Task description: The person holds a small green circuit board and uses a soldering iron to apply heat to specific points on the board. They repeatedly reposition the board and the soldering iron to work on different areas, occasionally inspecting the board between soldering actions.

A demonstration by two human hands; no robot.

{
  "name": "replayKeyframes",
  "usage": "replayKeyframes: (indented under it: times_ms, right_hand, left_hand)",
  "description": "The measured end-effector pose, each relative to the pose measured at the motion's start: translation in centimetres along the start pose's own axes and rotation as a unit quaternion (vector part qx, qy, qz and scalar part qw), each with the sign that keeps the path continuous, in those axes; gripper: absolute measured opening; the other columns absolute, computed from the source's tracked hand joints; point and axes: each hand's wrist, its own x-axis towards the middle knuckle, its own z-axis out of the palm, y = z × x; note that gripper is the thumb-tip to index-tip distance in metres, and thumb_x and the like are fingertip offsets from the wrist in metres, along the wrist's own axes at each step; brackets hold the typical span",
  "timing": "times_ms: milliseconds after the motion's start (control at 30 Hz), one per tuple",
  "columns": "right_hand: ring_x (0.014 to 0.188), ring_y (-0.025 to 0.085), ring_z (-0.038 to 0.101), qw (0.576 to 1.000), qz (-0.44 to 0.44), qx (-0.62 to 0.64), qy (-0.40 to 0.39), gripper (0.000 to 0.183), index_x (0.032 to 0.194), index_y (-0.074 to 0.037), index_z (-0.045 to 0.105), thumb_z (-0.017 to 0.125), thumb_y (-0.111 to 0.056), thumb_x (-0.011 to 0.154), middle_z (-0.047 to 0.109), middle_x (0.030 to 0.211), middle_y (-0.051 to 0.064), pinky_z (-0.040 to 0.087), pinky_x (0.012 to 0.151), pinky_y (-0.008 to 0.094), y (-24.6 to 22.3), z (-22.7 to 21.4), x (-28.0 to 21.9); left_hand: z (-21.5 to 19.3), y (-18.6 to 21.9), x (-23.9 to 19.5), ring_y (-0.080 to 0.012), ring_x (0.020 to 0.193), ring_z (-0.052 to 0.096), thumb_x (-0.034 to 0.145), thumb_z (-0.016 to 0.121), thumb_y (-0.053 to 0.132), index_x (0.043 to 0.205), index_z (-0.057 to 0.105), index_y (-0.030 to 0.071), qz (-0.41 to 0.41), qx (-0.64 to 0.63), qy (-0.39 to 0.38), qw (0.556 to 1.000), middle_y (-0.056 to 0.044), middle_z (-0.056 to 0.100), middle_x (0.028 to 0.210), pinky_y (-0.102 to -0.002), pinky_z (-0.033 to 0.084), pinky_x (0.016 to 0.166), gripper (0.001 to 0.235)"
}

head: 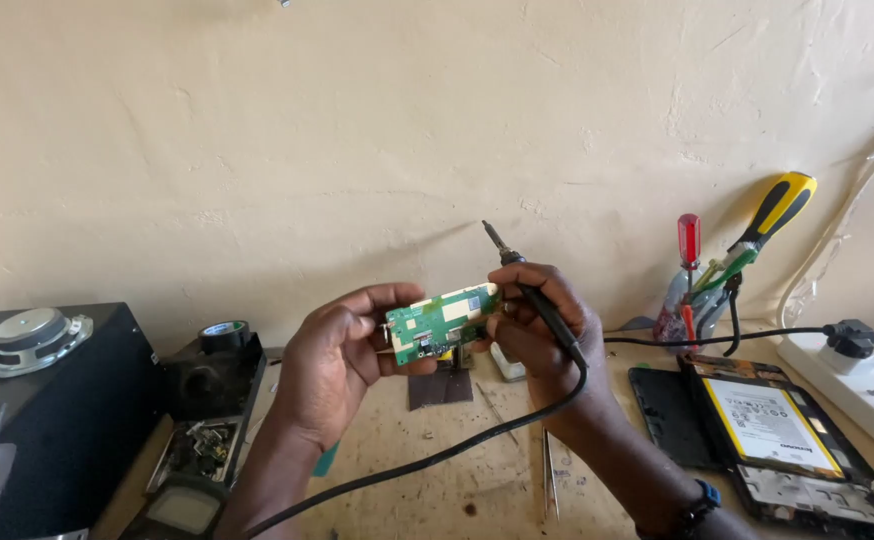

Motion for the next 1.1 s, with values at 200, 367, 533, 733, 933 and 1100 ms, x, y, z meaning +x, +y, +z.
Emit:
replayKeyframes:
  times_ms: [200,367,533,733,933,1100]
  right_hand:
    - [0.066,0.03,0.077,0.998,0.004,-0.063,0.014,0.037,0.117,0.01,0.071,0.067,0.015,0.081,0.067,0.093,0.027,0.047,0.052,0.028,0.0,0.1,0.1]
    - [0.087,0.031,0.079,0.963,-0.064,-0.264,0.006,0.031,0.12,-0.004,0.079,0.072,0.001,0.091,0.077,0.101,0.021,0.062,0.073,0.039,-1.1,-0.1,0.1]
    - [0.093,0.038,0.079,0.91,-0.217,-0.352,-0.037,0.026,0.123,-0.004,0.077,0.064,0.002,0.102,0.076,0.102,0.018,0.062,0.083,0.046,-4.0,2.2,0.3]
    - [0.081,0.033,0.084,0.948,-0.052,-0.233,-0.212,0.038,0.134,-0.006,0.074,0.061,-0.019,0.1,0.082,0.088,0.02,0.067,0.077,0.053,-3.9,9.7,-1.3]
    - [0.064,0.008,0.066,0.908,0.126,-0.154,-0.367,0.028,0.122,-0.014,0.073,0.066,-0.033,0.103,0.071,0.075,0.002,0.058,0.063,0.025,-2.3,17.8,-3.4]
    - [0.068,0.016,0.064,0.879,0.073,-0.252,-0.399,0.022,0.107,-0.019,0.072,0.06,-0.038,0.107,0.073,0.087,0.0,0.047,0.067,0.037,1.4,20.5,-3.6]
  left_hand:
    - [2.3,0.2,-0.9,-0.0221,0.066,0.07,0.084,0.083,0.018,0.114,0.085,-0.007,-0.005,0.213,0.053,0.976,-0.024,0.079,0.082,-0.037,0.065,0.057,0.04]
    - [1.2,-2.4,-0.1,-0.0254,0.074,0.073,0.086,0.084,0.018,0.111,0.087,-0.001,-0.02,0.25,0.097,0.963,-0.024,0.08,0.088,-0.04,0.065,0.061,0.031]
    - [-1.0,-5.8,0.6,-0.0278,0.064,0.078,0.093,0.077,0.021,0.114,0.079,-0.005,0.005,0.216,0.089,0.972,-0.027,0.075,0.082,-0.04,0.071,0.058,0.034]
    - [-1.0,-8.4,0.3,-0.0481,0.089,0.076,0.079,0.067,0.007,0.108,0.073,0.0,0.237,0.583,-0.013,0.777,-0.026,0.075,0.093,-0.061,0.064,0.081,0.031]
    - [-1.4,-9.3,0.1,-0.0181,0.063,0.067,0.11,0.047,0.042,0.11,0.062,0.011,0.328,0.507,0.057,0.795,-0.002,0.07,0.082,-0.04,0.05,0.057,0.035]
    - [-2.2,-9.1,0.4,-0.0286,0.062,0.067,0.106,0.058,0.028,0.115,0.061,0.008,0.311,0.539,0.082,0.778,-0.008,0.072,0.081,-0.046,0.049,0.051,0.022]
